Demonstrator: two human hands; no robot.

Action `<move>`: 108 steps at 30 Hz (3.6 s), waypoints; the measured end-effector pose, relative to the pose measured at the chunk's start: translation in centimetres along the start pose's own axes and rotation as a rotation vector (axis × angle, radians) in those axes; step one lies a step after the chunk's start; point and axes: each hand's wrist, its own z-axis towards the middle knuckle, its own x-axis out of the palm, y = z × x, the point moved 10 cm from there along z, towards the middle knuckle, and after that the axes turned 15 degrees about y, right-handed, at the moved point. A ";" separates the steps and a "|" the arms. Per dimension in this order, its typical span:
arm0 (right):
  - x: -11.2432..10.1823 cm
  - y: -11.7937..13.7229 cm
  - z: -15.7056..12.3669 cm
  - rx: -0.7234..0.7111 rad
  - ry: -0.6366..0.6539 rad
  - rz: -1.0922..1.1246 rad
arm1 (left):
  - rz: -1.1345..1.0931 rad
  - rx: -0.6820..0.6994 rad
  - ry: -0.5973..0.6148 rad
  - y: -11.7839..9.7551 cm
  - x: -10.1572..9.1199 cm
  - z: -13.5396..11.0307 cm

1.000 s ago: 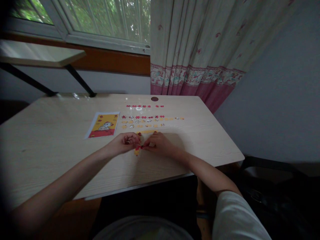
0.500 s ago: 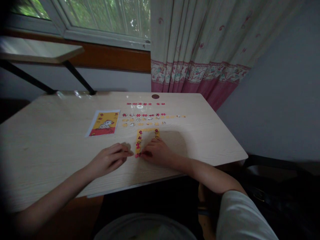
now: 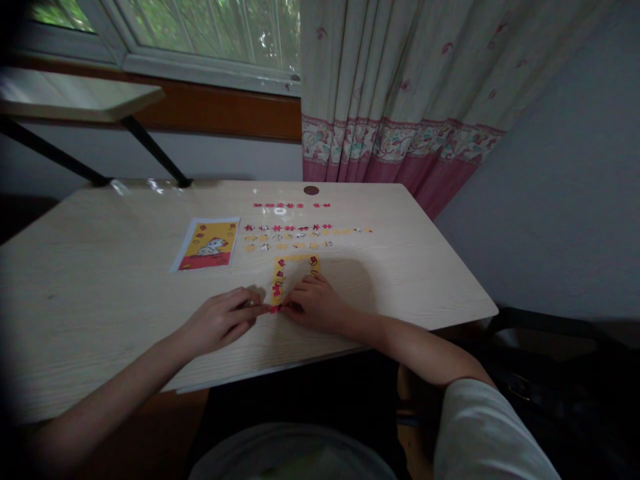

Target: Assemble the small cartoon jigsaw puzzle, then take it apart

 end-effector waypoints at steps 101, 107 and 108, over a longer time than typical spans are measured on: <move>-3.5 -5.6 -5.2 0.147 -0.104 0.183 | -0.486 -0.291 -0.098 1.5 -1.3 4.2; -1.9 -5.6 -6.4 0.199 -0.024 0.204 | -0.222 -0.273 -0.037 -2.9 -0.1 3.6; -1.9 -5.5 -6.4 0.201 -0.027 0.205 | -0.190 -0.271 -0.036 -3.4 0.1 3.7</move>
